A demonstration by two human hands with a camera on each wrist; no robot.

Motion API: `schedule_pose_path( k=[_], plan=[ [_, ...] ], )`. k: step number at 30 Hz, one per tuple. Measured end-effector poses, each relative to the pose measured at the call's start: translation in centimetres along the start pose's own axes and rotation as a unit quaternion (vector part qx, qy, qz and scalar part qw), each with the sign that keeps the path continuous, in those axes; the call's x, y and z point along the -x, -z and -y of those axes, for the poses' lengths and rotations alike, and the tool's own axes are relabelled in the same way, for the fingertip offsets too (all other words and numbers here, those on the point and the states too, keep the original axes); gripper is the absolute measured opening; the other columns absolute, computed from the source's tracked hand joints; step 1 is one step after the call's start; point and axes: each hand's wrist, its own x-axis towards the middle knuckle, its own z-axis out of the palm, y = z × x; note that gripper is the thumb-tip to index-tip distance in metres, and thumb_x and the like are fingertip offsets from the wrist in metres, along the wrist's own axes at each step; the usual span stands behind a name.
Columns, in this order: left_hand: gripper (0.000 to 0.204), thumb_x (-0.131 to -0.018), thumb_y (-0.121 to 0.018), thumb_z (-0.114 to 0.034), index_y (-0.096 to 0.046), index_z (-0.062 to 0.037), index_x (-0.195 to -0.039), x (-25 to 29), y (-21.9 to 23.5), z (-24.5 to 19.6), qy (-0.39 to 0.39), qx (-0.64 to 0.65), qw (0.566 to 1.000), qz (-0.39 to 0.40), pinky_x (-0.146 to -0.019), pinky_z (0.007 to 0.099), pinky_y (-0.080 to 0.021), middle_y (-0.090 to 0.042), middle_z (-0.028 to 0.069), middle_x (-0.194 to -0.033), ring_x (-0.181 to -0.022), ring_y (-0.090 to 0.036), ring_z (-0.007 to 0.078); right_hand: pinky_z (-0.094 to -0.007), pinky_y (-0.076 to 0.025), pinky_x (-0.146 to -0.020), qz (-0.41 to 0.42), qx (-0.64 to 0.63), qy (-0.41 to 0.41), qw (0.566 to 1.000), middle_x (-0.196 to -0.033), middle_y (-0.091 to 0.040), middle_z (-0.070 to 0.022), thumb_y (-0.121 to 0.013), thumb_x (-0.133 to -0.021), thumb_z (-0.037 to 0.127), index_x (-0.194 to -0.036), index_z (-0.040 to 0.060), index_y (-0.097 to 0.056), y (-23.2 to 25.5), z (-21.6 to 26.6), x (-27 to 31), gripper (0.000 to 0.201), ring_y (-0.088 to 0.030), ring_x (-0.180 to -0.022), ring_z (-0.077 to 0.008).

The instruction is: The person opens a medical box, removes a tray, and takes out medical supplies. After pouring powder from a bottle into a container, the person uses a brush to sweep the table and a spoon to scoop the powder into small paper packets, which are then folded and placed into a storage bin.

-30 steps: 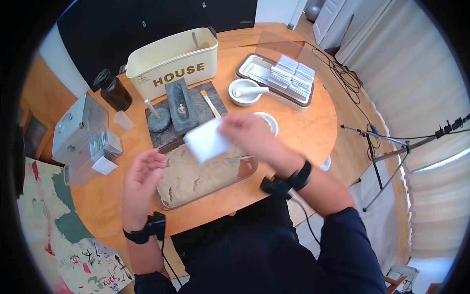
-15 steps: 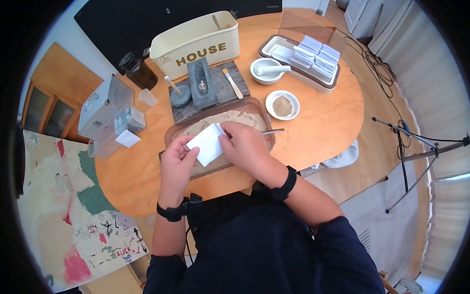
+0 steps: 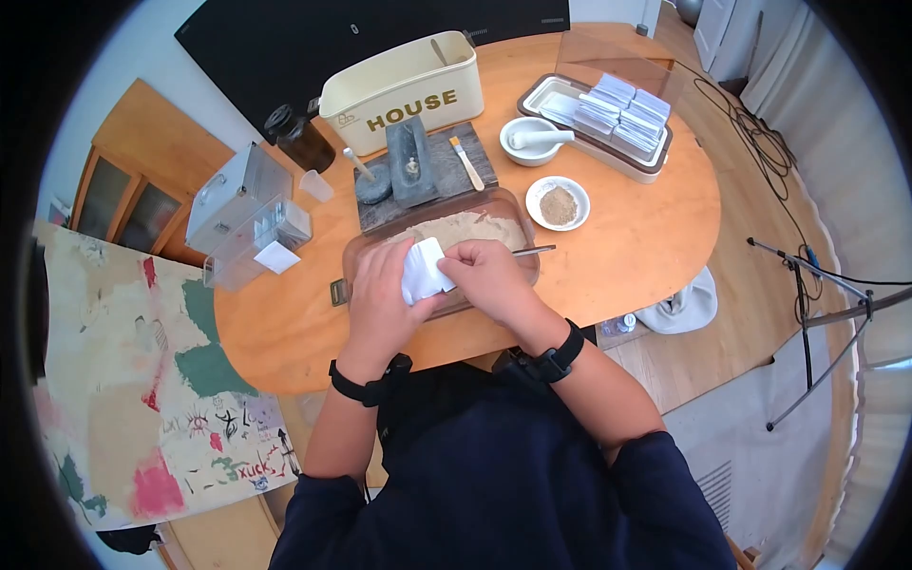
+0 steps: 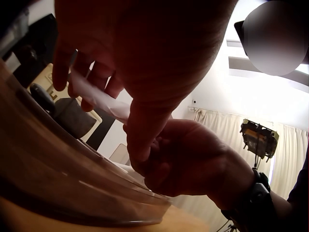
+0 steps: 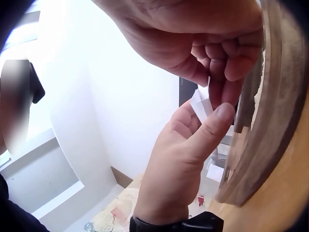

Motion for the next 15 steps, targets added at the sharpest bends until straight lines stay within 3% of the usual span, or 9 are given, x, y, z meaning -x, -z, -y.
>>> schedule_pose_path(
  k=[10,13,15],
  plan=[
    [0.07,-0.063,-0.087,-0.01,-0.055,-0.0018,-0.125,-0.1,-0.6,0.3,0.011,0.045,0.999,0.002,-0.098,0.0464,-0.044,-0.06,0.0173,-0.119,-0.114,-0.054,0.0395,-0.0281,-0.048,-0.06,0.011,0.116,0.079,0.99,-0.073,-0.068,-0.0054,-0.07,-0.084,0.013,-0.094,-0.0021,-0.071,0.8,-1.9,-2.1,0.018,-0.06,-0.066,-0.0096],
    [0.069,-0.063,-0.086,-0.008,-0.055,-0.0026,-0.125,-0.1,-0.8,1.1,0.024,0.047,0.999,-0.003,-0.097,0.0464,-0.044,-0.059,0.0172,-0.118,-0.113,-0.054,0.0399,-0.0302,-0.05,-0.061,0.019,0.116,0.074,0.99,-0.073,-0.068,-0.0077,-0.07,-0.083,0.012,-0.096,0.0001,-0.071,0.5,-1.2,-1.6,0.018,-0.062,-0.064,-0.0142],
    [0.068,-0.065,-0.086,-0.008,-0.055,-0.0038,-0.125,0.1,-0.3,1.8,0.038,0.036,0.999,-0.005,-0.096,0.0462,-0.045,-0.059,0.017,-0.118,-0.113,-0.054,0.0397,-0.0322,-0.051,-0.061,-0.093,0.24,0.161,0.953,-0.07,-0.065,-0.0086,-0.069,-0.084,0.014,-0.099,0.0033,-0.071,0.5,0.2,-0.4,0.018,-0.063,-0.063,-0.0198]
  ],
)
